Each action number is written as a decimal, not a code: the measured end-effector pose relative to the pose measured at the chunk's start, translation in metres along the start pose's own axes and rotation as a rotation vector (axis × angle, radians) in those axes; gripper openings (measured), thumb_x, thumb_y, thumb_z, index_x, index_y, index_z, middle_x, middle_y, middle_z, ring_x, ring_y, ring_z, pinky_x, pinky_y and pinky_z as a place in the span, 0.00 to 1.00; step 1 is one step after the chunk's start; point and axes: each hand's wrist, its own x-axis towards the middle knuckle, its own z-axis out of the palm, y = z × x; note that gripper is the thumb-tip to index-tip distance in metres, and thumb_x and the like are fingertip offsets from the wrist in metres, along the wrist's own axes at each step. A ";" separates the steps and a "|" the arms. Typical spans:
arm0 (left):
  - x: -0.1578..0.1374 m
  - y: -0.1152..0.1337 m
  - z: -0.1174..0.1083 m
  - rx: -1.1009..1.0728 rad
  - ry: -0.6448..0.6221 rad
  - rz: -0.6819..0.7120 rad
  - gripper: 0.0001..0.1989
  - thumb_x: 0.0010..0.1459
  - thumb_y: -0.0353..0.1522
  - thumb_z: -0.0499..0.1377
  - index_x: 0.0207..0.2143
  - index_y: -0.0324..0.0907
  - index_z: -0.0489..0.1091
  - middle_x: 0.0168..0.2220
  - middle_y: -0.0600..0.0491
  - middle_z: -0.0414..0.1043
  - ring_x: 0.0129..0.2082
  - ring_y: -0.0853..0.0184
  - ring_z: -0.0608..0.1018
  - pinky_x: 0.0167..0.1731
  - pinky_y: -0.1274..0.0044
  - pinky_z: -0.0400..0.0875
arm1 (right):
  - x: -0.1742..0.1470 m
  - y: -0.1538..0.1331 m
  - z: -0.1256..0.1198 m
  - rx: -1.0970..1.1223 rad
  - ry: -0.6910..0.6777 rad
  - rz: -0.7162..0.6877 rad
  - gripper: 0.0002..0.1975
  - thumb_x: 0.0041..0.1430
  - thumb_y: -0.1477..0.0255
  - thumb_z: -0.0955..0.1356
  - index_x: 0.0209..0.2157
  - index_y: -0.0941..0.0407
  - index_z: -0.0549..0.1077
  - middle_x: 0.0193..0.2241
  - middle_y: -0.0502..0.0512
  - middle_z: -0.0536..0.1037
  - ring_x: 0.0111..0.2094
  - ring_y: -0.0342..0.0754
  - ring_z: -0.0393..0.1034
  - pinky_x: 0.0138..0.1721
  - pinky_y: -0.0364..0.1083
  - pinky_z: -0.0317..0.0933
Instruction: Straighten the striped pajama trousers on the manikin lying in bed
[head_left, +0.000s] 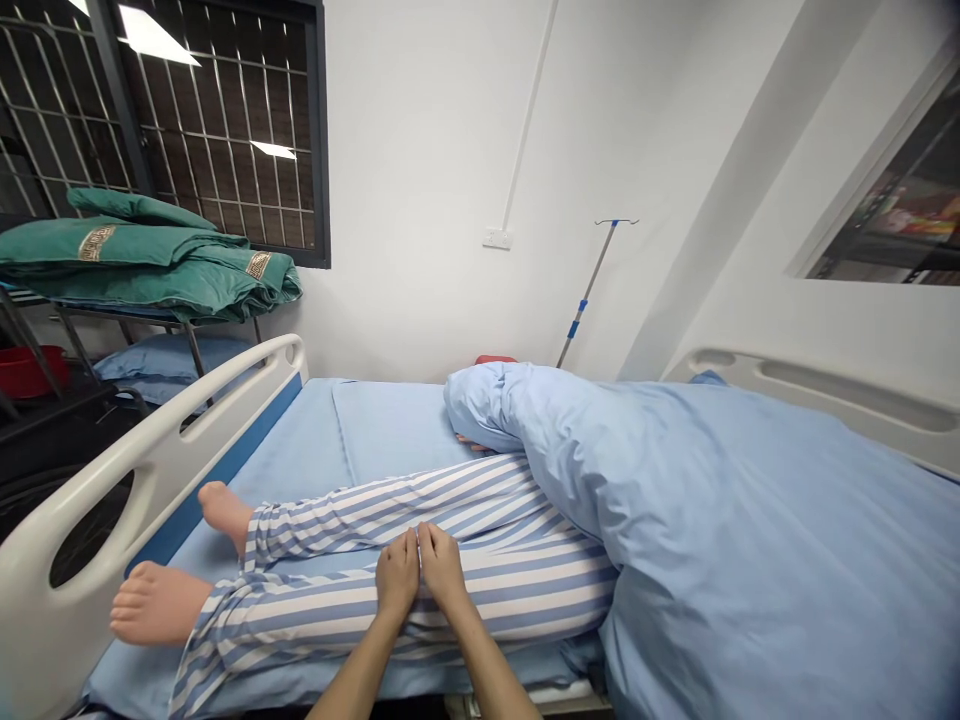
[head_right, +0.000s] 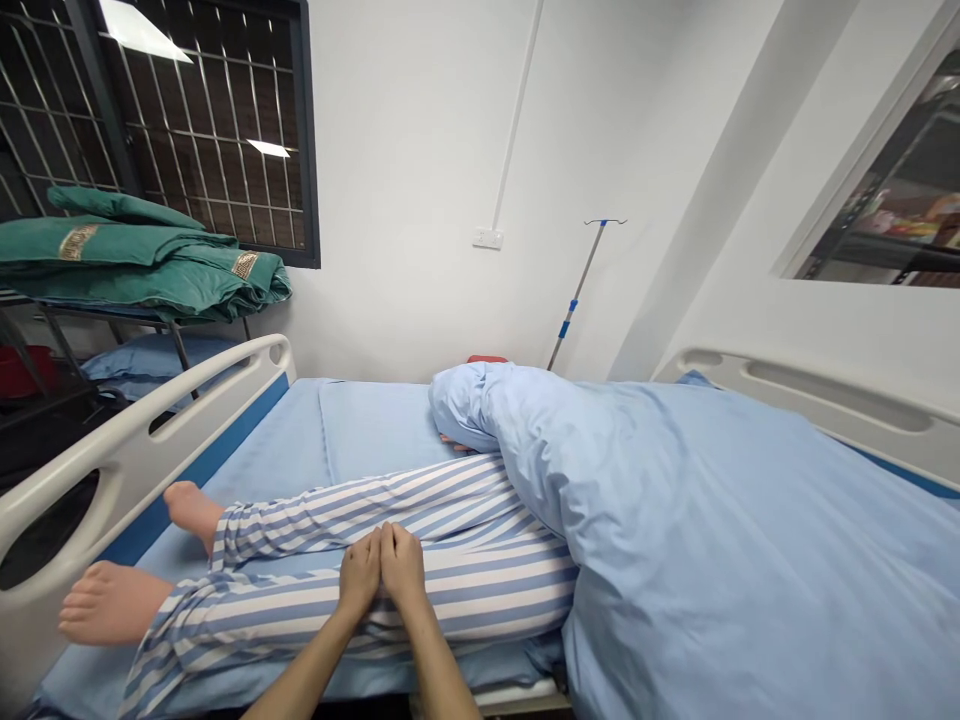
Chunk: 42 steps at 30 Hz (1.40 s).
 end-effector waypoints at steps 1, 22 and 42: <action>0.000 0.000 0.000 0.007 -0.011 0.007 0.18 0.59 0.36 0.42 0.35 0.41 0.70 0.34 0.47 0.74 0.35 0.66 0.74 0.35 0.77 0.62 | -0.001 0.001 -0.002 -0.017 -0.003 -0.013 0.20 0.60 0.63 0.54 0.18 0.56 0.62 0.16 0.49 0.66 0.20 0.42 0.57 0.24 0.41 0.45; 0.000 0.017 -0.003 -0.024 -0.126 0.015 0.20 0.60 0.37 0.40 0.30 0.42 0.69 0.32 0.49 0.73 0.34 0.67 0.73 0.35 0.77 0.60 | -0.012 0.025 0.004 0.125 0.113 0.052 0.21 0.59 0.62 0.55 0.19 0.56 0.65 0.16 0.51 0.69 0.20 0.42 0.58 0.24 0.41 0.46; -0.005 0.030 0.021 -0.136 -0.019 -0.030 0.18 0.58 0.38 0.42 0.28 0.42 0.69 0.28 0.48 0.73 0.30 0.66 0.73 0.31 0.77 0.62 | -0.033 -0.211 0.291 0.315 -0.646 -0.773 0.19 0.44 0.76 0.61 0.06 0.55 0.49 0.11 0.38 0.66 0.31 0.36 0.70 0.27 0.33 0.59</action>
